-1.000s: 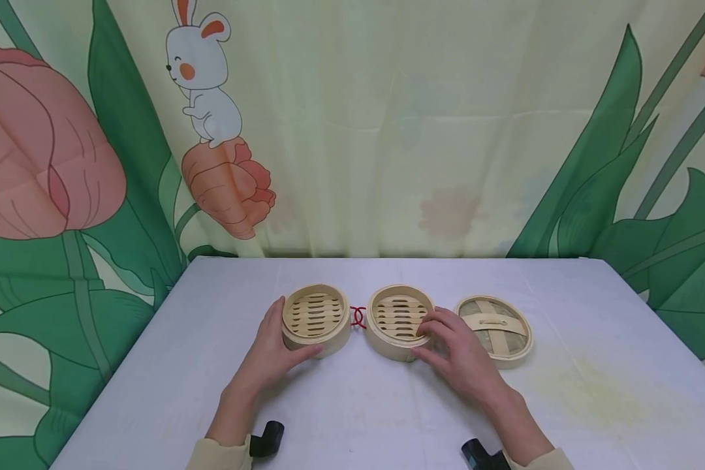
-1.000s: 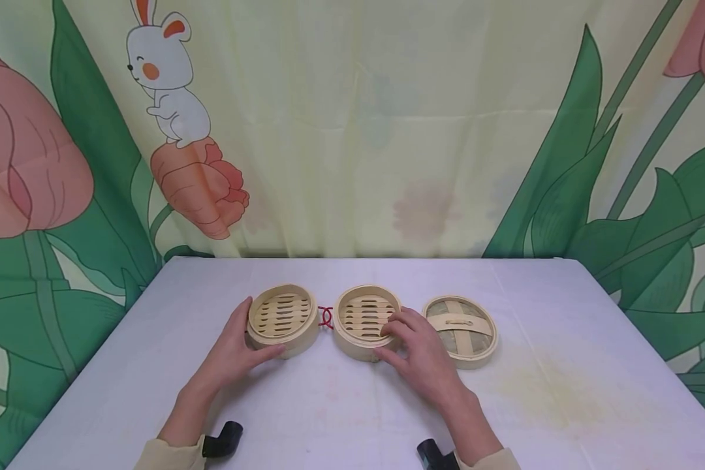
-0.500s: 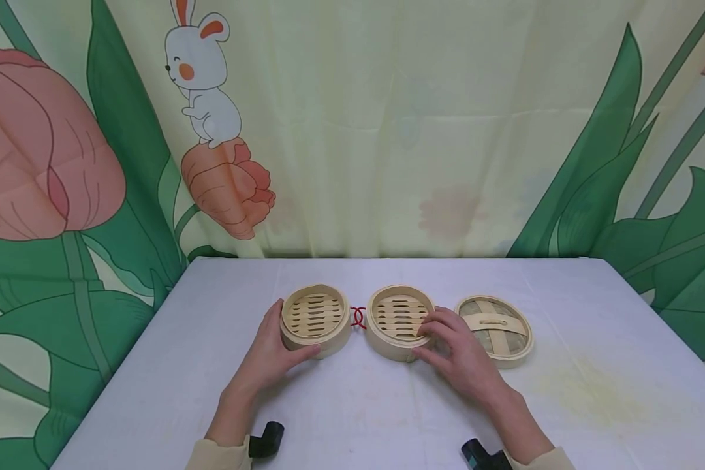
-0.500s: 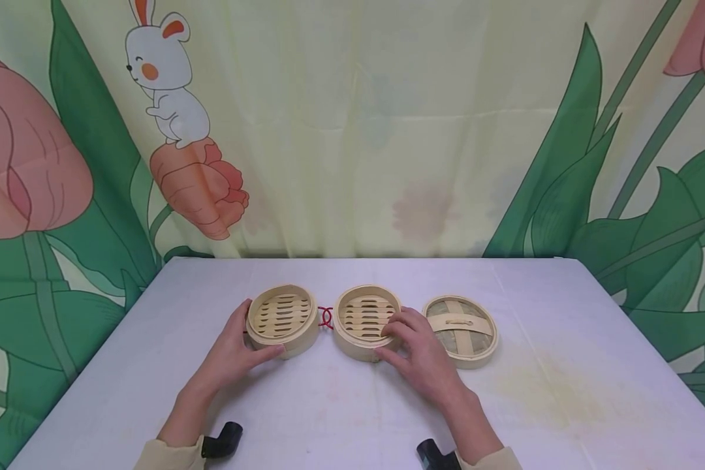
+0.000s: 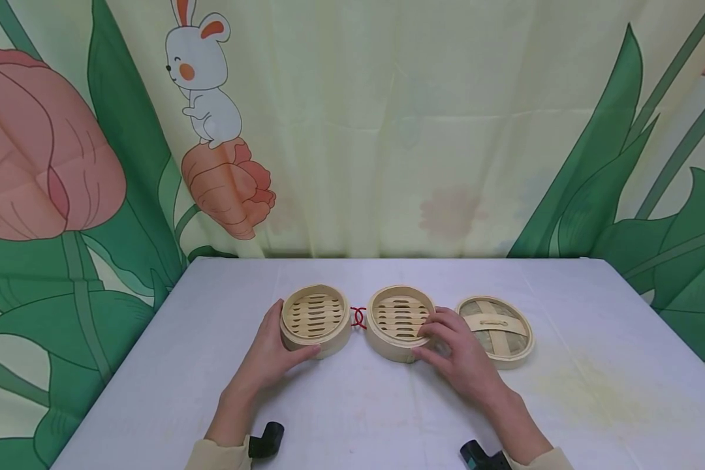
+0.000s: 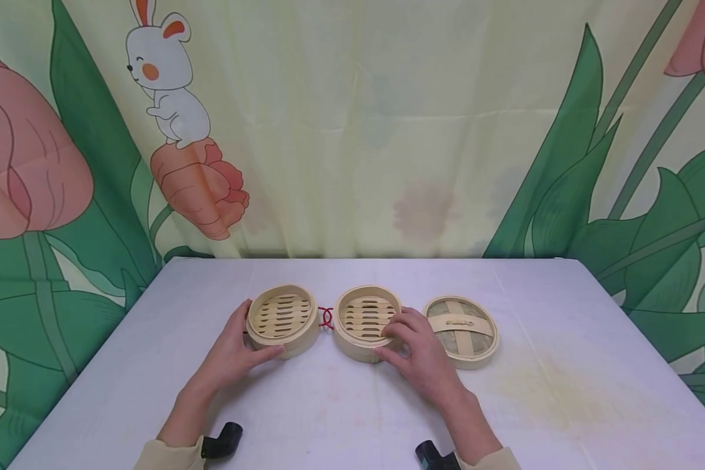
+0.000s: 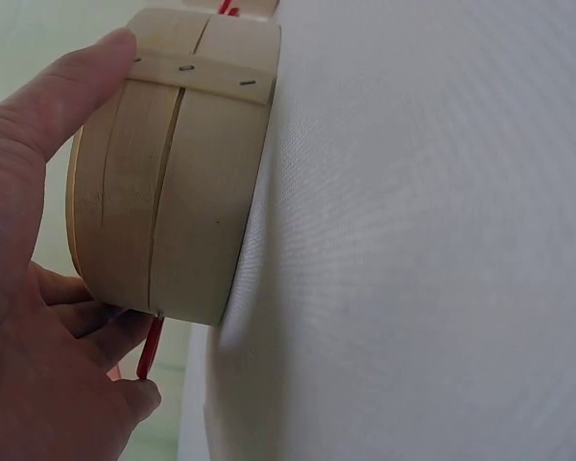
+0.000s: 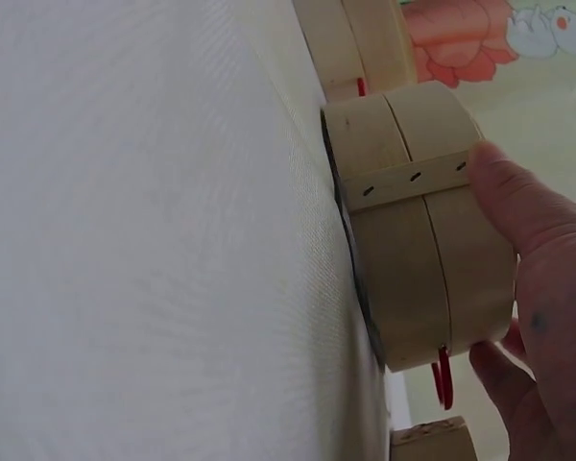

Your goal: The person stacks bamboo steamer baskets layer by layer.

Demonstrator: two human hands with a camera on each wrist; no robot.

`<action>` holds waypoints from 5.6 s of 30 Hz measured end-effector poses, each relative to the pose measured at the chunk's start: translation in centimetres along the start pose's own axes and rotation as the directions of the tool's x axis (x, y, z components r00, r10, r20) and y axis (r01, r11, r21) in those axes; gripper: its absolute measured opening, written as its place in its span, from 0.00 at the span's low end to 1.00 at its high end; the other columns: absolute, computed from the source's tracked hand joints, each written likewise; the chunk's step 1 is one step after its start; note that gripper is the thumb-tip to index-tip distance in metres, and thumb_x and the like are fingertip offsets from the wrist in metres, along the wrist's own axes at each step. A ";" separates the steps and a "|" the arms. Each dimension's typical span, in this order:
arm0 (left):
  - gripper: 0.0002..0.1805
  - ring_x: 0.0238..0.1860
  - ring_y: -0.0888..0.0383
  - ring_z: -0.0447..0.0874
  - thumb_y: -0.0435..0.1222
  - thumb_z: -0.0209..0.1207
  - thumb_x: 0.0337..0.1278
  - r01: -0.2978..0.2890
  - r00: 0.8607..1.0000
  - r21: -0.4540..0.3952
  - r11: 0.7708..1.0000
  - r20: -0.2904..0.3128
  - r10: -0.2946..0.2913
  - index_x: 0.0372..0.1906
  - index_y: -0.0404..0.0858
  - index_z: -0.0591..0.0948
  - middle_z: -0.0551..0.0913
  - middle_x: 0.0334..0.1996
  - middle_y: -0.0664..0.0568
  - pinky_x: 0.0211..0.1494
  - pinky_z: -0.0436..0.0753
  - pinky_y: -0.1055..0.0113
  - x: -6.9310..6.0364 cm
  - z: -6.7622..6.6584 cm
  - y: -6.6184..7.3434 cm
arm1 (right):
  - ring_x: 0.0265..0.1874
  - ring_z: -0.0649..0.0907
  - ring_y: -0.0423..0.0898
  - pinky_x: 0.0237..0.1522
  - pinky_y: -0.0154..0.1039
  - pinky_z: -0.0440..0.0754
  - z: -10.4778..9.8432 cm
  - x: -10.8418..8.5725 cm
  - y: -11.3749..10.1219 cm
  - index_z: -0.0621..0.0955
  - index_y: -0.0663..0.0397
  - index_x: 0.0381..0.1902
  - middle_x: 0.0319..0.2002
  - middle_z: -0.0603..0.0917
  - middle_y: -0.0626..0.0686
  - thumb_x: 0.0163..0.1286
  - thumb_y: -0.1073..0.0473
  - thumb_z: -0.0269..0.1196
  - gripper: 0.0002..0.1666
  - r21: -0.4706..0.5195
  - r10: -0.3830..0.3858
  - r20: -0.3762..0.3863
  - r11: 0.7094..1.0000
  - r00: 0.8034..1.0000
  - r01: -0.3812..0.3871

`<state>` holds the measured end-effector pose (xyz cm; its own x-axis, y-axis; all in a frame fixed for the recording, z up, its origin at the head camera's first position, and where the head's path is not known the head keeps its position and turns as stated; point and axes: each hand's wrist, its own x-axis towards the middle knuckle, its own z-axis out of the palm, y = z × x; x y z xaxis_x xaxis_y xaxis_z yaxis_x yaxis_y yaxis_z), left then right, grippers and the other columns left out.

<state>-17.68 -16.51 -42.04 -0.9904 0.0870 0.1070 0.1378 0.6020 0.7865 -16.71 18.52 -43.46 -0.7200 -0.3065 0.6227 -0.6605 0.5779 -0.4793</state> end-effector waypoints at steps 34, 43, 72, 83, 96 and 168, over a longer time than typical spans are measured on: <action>0.67 0.76 0.42 0.51 0.46 0.80 0.42 0.013 1.000 -0.028 1.000 0.011 -0.013 0.78 0.30 0.48 0.56 0.75 0.36 0.76 0.53 0.45 0.0 -0.2 0.0 | 0.51 0.76 0.54 0.63 0.31 0.63 -0.2 1.2 -1.0 0.85 0.54 0.37 0.41 0.81 0.48 0.44 0.68 0.81 0.21 0.007 -0.112 -0.139 0.993 0.984 0.114; 0.67 0.76 0.42 0.51 0.46 0.81 0.40 0.012 1.000 -0.020 1.000 0.000 -0.012 0.78 0.29 0.49 0.56 0.75 0.35 0.76 0.53 0.45 0.0 -0.2 0.0 | 0.53 0.75 0.54 0.65 0.28 0.62 -0.4 2.8 -2.3 0.86 0.55 0.37 0.41 0.80 0.49 0.45 0.66 0.82 0.20 -0.020 -0.060 -0.137 0.998 0.989 0.058; 0.68 0.76 0.42 0.52 0.48 0.81 0.38 0.028 1.000 -0.020 0.999 -0.009 -0.028 0.79 0.31 0.50 0.57 0.75 0.36 0.75 0.54 0.45 0.1 -0.1 -0.1 | 0.59 0.74 0.56 0.65 0.47 0.68 0.3 5.2 -4.1 0.87 0.53 0.37 0.43 0.81 0.48 0.48 0.66 0.81 0.18 -0.003 -0.010 -0.141 1.000 0.990 0.009; 0.67 0.75 0.41 0.54 0.47 0.82 0.38 0.012 1.000 -0.026 1.000 -0.019 -0.012 0.78 0.30 0.51 0.59 0.74 0.36 0.75 0.55 0.44 0.1 -0.1 -0.1 | 0.60 0.74 0.56 0.64 0.52 0.69 0.6 5.8 -4.5 0.87 0.55 0.39 0.44 0.82 0.51 0.48 0.66 0.81 0.19 0.022 0.001 -0.137 1.000 0.991 0.002; 0.68 0.76 0.41 0.53 0.48 0.82 0.38 0.006 1.000 -0.030 1.000 -0.021 -0.007 0.78 0.29 0.50 0.57 0.75 0.35 0.75 0.55 0.44 0.1 0.0 -0.3 | 0.61 0.74 0.57 0.66 0.49 0.68 1.2 6.3 -4.8 0.87 0.55 0.38 0.44 0.81 0.52 0.48 0.65 0.81 0.18 0.035 -0.025 -0.136 0.999 0.990 0.030; 0.65 0.72 0.47 0.60 0.43 0.83 0.35 -0.067 0.997 -0.082 0.994 -0.041 0.064 0.77 0.36 0.55 0.63 0.72 0.42 0.74 0.59 0.48 0.1 -0.1 -0.3 | 0.58 0.75 0.56 0.56 0.48 0.78 7.2 8.9 -8.1 0.86 0.56 0.37 0.42 0.80 0.51 0.52 0.60 0.80 0.16 0.152 -0.127 -0.095 0.978 0.987 0.140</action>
<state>-17.82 -16.76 -42.20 -0.9790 0.0922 0.1818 0.2029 0.5274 0.8251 -19.31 5.65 -38.43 -0.6068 -0.3038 0.7345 -0.7796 0.4072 -0.4758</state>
